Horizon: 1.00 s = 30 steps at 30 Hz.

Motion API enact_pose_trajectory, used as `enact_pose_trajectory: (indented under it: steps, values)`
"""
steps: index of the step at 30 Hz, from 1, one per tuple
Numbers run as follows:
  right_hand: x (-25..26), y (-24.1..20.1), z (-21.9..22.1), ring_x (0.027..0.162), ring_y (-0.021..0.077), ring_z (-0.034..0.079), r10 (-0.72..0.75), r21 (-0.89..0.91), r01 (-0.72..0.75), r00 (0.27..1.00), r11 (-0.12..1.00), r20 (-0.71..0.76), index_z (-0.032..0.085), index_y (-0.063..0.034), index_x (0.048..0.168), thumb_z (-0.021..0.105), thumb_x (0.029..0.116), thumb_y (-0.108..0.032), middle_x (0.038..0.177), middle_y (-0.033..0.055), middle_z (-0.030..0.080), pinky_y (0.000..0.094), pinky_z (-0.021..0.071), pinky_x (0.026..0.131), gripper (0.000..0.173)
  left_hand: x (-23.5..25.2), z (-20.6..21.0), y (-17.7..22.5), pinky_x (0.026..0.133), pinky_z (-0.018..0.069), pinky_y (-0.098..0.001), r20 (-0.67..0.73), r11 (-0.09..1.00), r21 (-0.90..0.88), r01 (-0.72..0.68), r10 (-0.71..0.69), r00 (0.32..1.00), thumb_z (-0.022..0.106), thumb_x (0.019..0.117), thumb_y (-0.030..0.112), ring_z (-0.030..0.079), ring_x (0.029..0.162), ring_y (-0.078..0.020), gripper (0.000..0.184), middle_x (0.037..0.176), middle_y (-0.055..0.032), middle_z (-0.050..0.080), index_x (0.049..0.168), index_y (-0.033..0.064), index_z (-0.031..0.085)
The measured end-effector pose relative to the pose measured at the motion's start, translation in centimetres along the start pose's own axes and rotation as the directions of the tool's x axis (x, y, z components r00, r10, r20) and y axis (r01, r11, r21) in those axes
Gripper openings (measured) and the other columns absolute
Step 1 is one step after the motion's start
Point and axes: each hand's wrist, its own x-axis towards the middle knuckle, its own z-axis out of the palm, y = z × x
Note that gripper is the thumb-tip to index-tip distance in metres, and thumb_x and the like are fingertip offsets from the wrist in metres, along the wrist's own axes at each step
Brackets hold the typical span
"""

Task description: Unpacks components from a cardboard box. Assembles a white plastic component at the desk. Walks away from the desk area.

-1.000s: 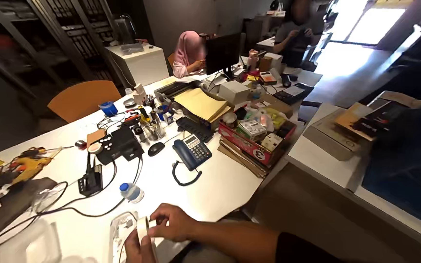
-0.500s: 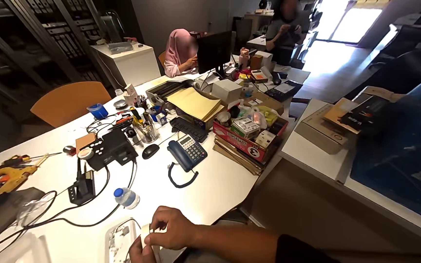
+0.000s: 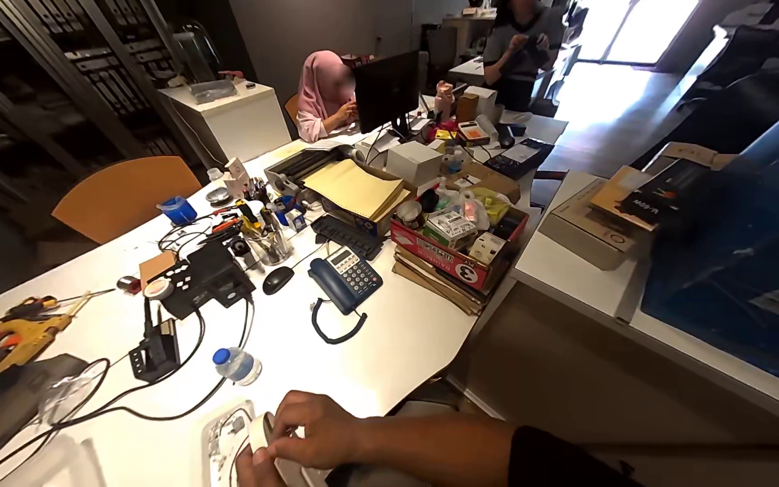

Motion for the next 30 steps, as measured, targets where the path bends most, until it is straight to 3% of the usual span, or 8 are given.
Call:
enact_pose_trajectory:
  steps: [3,7,12,15,19,24,26,30]
  values:
    - [-0.8,-0.6,1.7,0.092,0.0245,0.063,0.318,0.146,-0.313,0.948,0.938,-0.010,0.068,0.0078,0.099,0.066,0.0983,-0.016,0.101,0.0194,0.063,0.0372,0.0538,0.083,0.024,-0.7,-0.4,0.4,0.102,0.0449,-0.0217,-0.022,0.991,-0.061,0.115,-0.117,0.993,0.021,0.1083,0.025,0.053,0.114,-0.0010,0.054,0.125,-0.0188,0.051,0.143,-0.0158,0.026]
    - [-2.0,1.5,5.3,0.095,0.0284,0.062,0.569,0.185,-0.547,0.817,0.816,-0.097,0.064,0.0049,0.108,0.062,0.1008,-0.020,0.107,0.0203,0.060,0.0425,0.0534,0.086,0.026,0.1,0.6,-1.2,0.087,0.0545,-0.0216,0.020,0.855,-0.361,0.372,-0.392,0.920,0.014,0.1118,0.035,0.063,0.095,0.0020,0.050,0.106,0.0016,0.063,0.134,0.0024,0.044]
    - [0.9,2.2,3.1,0.100,0.0215,0.067,0.564,0.161,-0.542,0.809,0.825,-0.166,0.063,0.0090,0.120,0.053,0.1051,-0.014,0.109,0.0206,0.069,0.0368,0.0544,0.092,0.029,2.3,1.6,-1.6,0.094,0.0562,-0.0381,0.094,0.727,-0.564,0.391,-0.414,0.905,0.013,0.1121,0.044,0.065,0.111,-0.0134,0.057,0.128,-0.0064,0.064,0.148,0.0090,0.041]
    - [3.3,1.8,-0.5,0.104,0.0190,0.067,0.560,0.222,-0.515,0.786,0.828,-0.263,0.057,0.0095,0.130,0.051,0.1064,-0.014,0.119,0.0204,0.068,0.0355,0.0556,0.091,0.034,2.8,0.5,-1.1,0.074,0.0616,-0.0364,0.044,0.675,-0.617,0.405,-0.484,0.874,0.014,0.1112,0.048,0.070,0.086,-0.0159,0.056,0.103,-0.0071,0.069,0.140,0.0121,0.044]
    - [4.0,1.2,-6.5,0.092,0.0158,0.067,0.511,0.189,-0.475,0.781,0.859,-0.360,0.056,0.0059,0.130,0.054,0.1042,-0.018,0.111,0.0144,0.067,0.0337,0.0576,0.079,0.035,3.3,-0.7,-1.5,0.074,0.0608,-0.0379,-0.011,0.624,-0.668,0.406,-0.554,0.833,0.023,0.1093,0.055,0.070,0.086,-0.0182,0.055,0.102,-0.0076,0.068,0.135,0.0151,0.051]
    - [1.4,2.0,-11.8,0.084,0.0239,0.066,0.545,-0.379,-0.499,0.838,0.779,0.015,0.065,0.0020,0.119,0.071,0.0943,-0.020,0.094,0.0134,0.068,0.0466,0.0559,0.078,0.033,3.5,-1.3,-1.0,0.073,0.0618,-0.0390,-0.033,0.608,-0.721,0.332,-0.509,0.860,0.030,0.1098,0.050,0.071,0.086,-0.0200,0.045,0.102,-0.0073,0.069,0.130,0.0170,0.053]
    - [-0.2,4.1,-11.6,0.103,0.0409,0.066,0.656,-0.664,-0.393,0.728,0.636,0.199,0.067,-0.0005,0.123,0.081,0.0869,-0.031,0.111,0.0223,0.068,0.0654,0.0529,0.087,0.049,3.4,-1.3,-0.8,0.072,0.0624,-0.0399,-0.003,0.588,-0.734,0.339,-0.502,0.865,0.029,0.1108,0.045,0.072,0.085,-0.0215,0.042,0.100,-0.0084,0.070,0.129,0.0157,0.053]
    - [-3.4,9.1,-7.4,0.129,0.0540,0.051,0.794,-0.827,-0.201,0.465,0.525,0.391,0.050,0.0002,0.147,0.083,0.0826,-0.037,0.144,0.0321,0.051,0.0734,0.0439,0.096,0.081,2.6,-1.0,-0.7,0.072,0.0635,-0.0431,0.092,0.595,-0.721,0.355,-0.425,0.900,0.016,0.1120,0.036,0.074,0.084,-0.0252,0.046,0.099,-0.0123,0.072,0.130,0.0080,0.047]
